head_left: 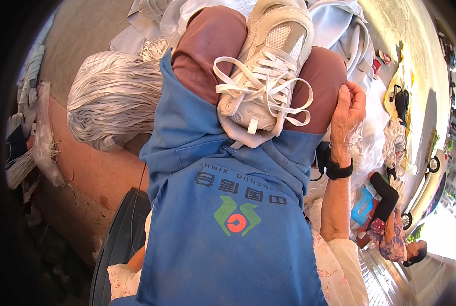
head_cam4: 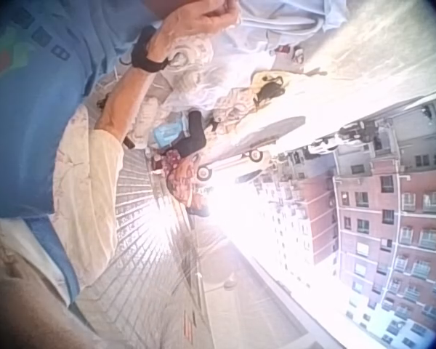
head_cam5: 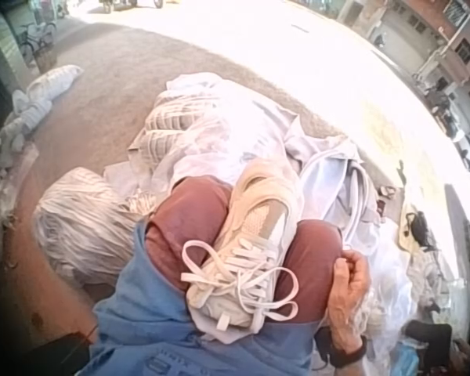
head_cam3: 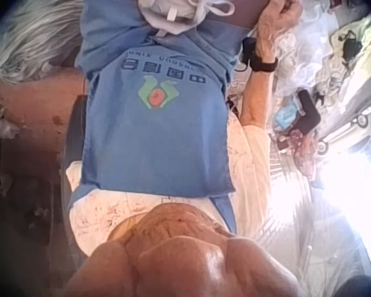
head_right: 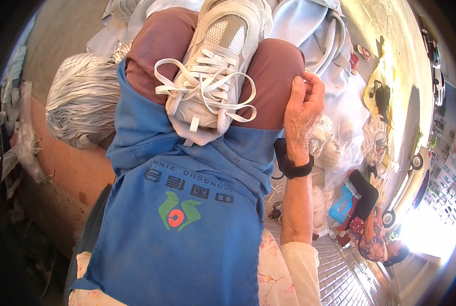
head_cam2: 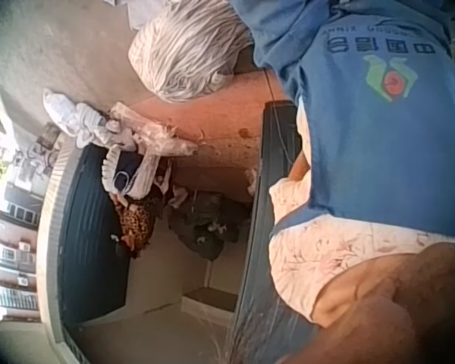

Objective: Lace and package white sneakers in a shoe manufacturing setting.

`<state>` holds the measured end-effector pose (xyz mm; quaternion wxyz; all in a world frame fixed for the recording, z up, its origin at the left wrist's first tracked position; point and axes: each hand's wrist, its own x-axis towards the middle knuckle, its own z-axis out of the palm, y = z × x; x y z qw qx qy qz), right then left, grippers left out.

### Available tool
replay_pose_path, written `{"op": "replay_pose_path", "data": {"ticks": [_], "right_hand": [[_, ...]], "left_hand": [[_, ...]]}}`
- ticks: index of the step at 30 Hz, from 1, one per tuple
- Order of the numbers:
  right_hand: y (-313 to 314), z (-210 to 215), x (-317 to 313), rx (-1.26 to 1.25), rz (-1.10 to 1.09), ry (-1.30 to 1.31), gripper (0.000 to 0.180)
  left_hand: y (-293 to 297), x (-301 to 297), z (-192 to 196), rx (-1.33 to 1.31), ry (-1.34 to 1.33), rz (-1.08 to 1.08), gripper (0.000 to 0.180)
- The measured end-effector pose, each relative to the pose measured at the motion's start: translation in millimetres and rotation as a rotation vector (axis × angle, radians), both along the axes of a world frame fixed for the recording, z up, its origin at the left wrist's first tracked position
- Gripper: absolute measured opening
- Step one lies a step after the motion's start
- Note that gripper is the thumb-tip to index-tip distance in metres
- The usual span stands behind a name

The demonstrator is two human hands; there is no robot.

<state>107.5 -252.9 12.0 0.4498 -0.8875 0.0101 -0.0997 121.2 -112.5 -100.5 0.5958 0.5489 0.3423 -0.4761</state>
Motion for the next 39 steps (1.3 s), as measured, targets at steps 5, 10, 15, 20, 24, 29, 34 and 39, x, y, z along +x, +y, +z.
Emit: {"op": "replay_pose_path", "data": {"ticks": [5,10,15,20,24,29,34,39], "right_hand": [[0.0,1.6,-0.4,0.001,-0.007,0.014,0.024],[0.6,-0.1,-0.8,0.015,-0.003,0.014,0.023],[1.3,3.6,-2.4,0.004,-0.012,0.03,0.023],[1.2,2.6,-2.4,0.009,-0.019,0.036,0.026],[-0.2,1.2,-1.7,0.004,-0.015,0.023,0.024],[1.6,2.8,-0.4,-0.017,-0.01,-0.005,0.023],[-0.8,1.4,-1.2,-0.038,-0.003,0.016,0.023],[1.9,6.2,-2.4,-0.038,-0.004,0.006,0.024]], "left_hand": [[-1.2,2.1,3.2,0.013,-0.009,-0.003,0.045],[1.6,3.8,8.6,0.037,-0.022,0.002,0.044],[-3.2,-7.0,-8.6,0.053,-0.039,0.001,0.044],[-13.0,-16.1,-4.2,0.071,-0.05,-0.001,0.044],[7.5,5.4,13.2,0.085,-0.06,0.0,0.043],[26.3,-2.1,15.7,0.105,-0.074,0.001,0.043],[50.2,-25.5,15.1,0.126,-0.099,0.001,0.042],[79.4,-62.2,15.0,0.147,-0.122,0.0,0.042]]}}
